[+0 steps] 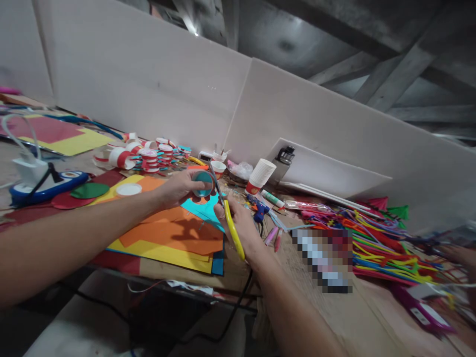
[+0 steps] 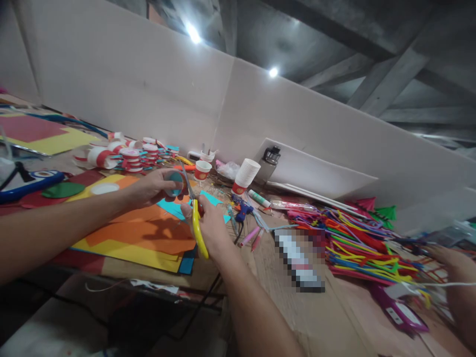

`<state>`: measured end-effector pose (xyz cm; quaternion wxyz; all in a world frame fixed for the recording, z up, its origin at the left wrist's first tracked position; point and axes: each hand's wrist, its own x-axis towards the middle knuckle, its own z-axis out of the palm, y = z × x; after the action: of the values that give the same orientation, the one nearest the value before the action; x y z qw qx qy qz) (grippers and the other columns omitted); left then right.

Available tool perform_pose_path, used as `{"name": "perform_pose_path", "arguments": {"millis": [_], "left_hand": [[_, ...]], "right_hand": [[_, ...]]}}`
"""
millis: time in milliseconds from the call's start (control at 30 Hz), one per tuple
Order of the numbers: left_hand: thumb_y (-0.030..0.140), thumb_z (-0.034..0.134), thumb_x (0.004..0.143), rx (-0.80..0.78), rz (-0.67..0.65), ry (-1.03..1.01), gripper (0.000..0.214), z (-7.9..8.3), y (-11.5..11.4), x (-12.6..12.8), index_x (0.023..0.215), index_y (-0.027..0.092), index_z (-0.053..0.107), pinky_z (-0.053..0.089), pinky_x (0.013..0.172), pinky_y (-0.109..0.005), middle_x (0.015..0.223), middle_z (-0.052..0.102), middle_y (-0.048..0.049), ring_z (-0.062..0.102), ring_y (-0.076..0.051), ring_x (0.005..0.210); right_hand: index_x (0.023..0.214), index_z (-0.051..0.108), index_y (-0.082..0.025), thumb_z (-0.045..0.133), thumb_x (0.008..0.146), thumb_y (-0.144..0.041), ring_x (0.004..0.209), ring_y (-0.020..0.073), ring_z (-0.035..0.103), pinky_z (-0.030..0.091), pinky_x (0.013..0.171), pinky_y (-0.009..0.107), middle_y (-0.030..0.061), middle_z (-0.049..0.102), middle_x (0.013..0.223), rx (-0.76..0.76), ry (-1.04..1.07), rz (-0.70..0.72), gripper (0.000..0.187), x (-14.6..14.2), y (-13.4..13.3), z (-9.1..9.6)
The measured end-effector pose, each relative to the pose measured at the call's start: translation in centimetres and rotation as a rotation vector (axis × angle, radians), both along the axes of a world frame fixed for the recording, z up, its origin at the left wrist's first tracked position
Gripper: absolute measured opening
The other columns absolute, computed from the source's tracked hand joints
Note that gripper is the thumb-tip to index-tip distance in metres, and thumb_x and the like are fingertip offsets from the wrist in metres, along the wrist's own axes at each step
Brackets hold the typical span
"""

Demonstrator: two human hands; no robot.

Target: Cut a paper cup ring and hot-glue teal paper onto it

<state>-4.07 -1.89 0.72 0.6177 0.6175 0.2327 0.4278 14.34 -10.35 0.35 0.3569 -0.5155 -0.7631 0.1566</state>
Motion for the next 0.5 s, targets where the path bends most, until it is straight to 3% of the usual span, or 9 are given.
{"name": "perform_pose_path", "arguments": {"millis": [300,500], "left_hand": [[0.027,0.073,0.069,0.009,-0.022,0.027,0.021,0.38,0.07,-0.17,0.081,0.013,0.063,0.033,0.041,-0.018,0.070,0.067,-0.0032,0.054,-0.008,0.052],[0.033,0.065,0.079,-0.009,-0.042,0.000,0.020,0.22,0.26,-0.26,0.082,0.014,0.062,0.036,0.043,-0.020,0.076,0.068,-0.0057,0.057,-0.010,0.055]], "right_hand": [[0.080,0.049,-0.020,0.044,0.091,-0.059,0.066,0.0125,0.039,0.030,0.060,0.025,-0.0027,0.045,0.071,-0.026,0.010,-0.002,0.040,-0.01,-0.13,0.03],[0.080,0.049,-0.020,0.044,0.090,-0.060,0.066,0.0127,0.039,0.030,0.059,0.025,-0.0025,0.045,0.070,-0.019,0.011,-0.006,0.042,-0.06,-0.09,0.10]]}}
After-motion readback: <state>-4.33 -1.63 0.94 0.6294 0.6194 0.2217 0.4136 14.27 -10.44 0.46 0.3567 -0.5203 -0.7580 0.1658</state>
